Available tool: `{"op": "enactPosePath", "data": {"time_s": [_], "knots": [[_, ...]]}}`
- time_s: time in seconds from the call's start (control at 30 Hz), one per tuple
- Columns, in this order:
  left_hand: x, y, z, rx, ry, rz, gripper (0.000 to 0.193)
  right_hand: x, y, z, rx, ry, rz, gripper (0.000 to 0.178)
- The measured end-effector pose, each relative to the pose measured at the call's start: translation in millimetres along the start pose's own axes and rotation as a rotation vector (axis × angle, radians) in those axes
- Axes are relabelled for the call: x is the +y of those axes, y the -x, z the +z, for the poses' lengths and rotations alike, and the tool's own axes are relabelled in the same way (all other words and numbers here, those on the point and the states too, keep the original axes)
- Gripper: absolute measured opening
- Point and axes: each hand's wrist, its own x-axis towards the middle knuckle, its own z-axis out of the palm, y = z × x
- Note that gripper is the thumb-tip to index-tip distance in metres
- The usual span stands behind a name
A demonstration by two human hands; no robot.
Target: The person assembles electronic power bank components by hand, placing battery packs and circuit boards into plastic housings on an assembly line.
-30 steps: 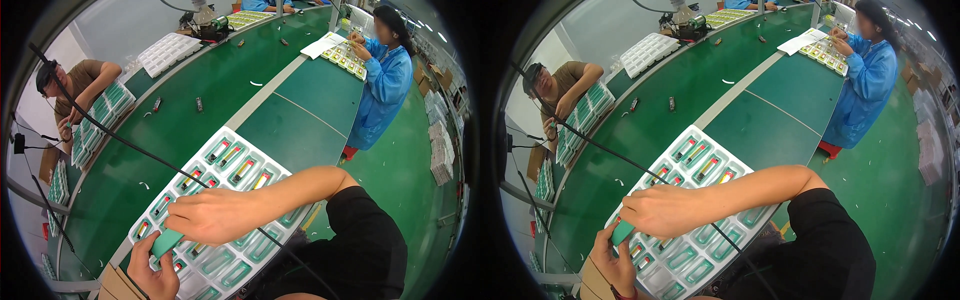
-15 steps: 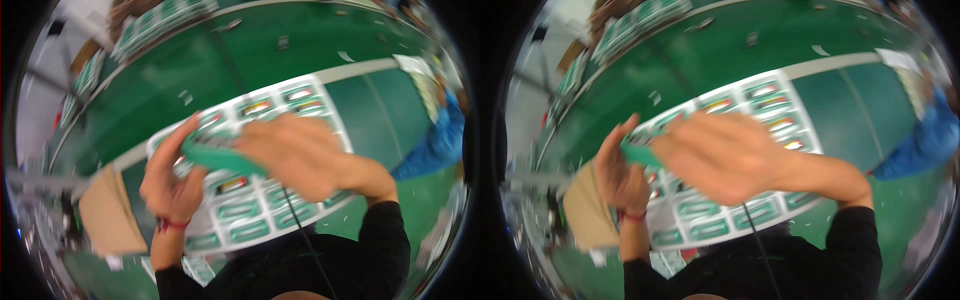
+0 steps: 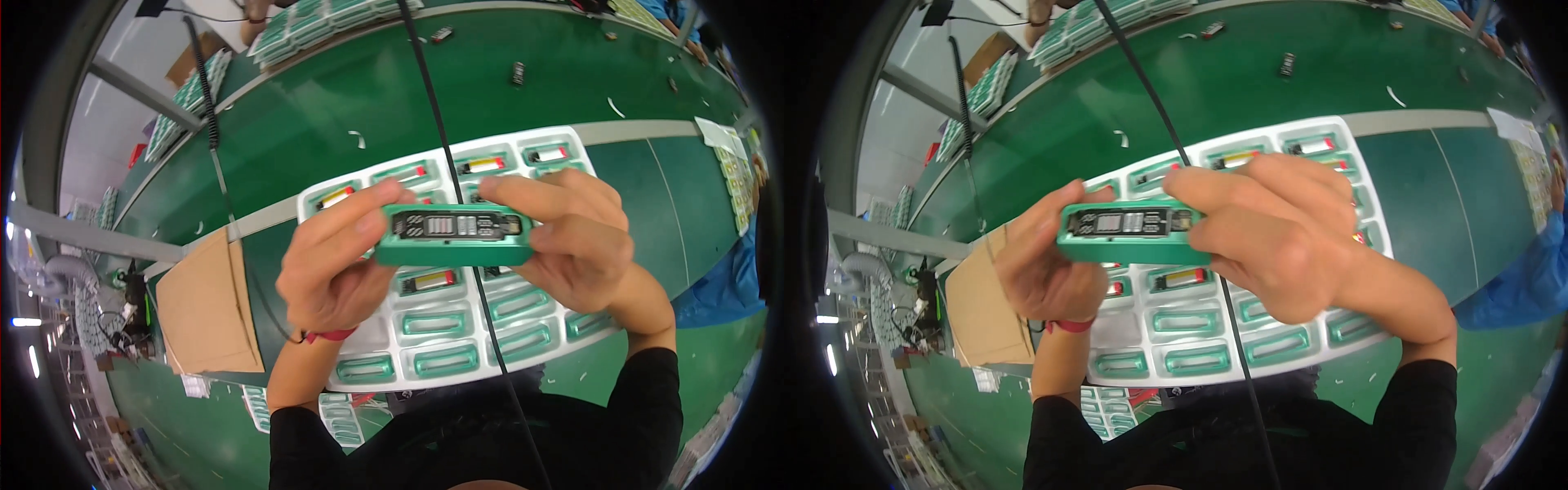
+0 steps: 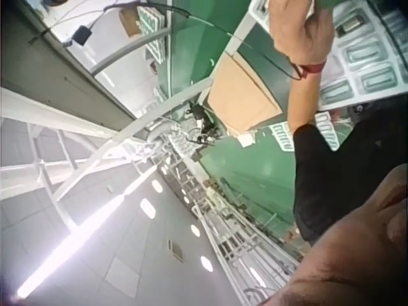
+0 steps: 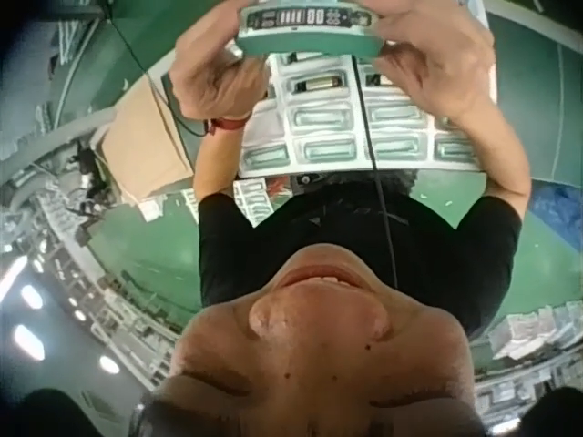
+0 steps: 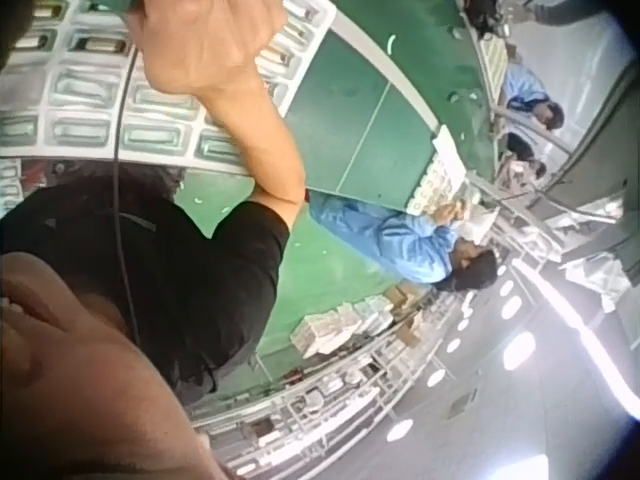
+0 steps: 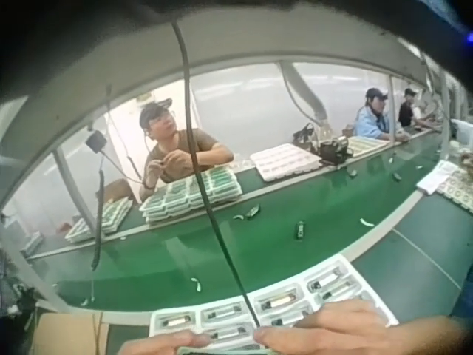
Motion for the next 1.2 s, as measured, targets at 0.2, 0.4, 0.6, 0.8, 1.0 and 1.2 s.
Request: {"op": "enactPosePath", "data": {"time_s": [0.2,0.4,0.6,0.8,1.0,1.2], "knots": [[24.9,-10.8,-14.7,-0.122,-0.216,0.027,0.043,2.7,7.5,-10.0,-0.071,0.09,-0.009,0.033],[49.7,-12.6,-23.1,-0.244,-0.331,-0.043,0.048,4.5,7.1,3.5,-0.028,0.14,-0.064,0.03],[61.9,-18.2,-16.8,-0.314,-0.317,0.04,0.039,7.9,6.0,-0.5,0.01,0.191,-0.18,0.026],[52.9,-17.4,-25.1,-0.316,-0.286,0.15,0.038,-4.8,5.4,3.0,0.136,0.242,-0.2,0.023],[58.7,-31.4,-19.4,-0.256,-0.257,0.126,0.028,-10.3,6.0,2.8,0.195,0.252,-0.181,0.022],[60.9,-39.4,-27.3,-0.266,-0.281,0.103,0.024,-17.9,-1.5,0.4,0.149,0.202,-0.127,0.019]]}}
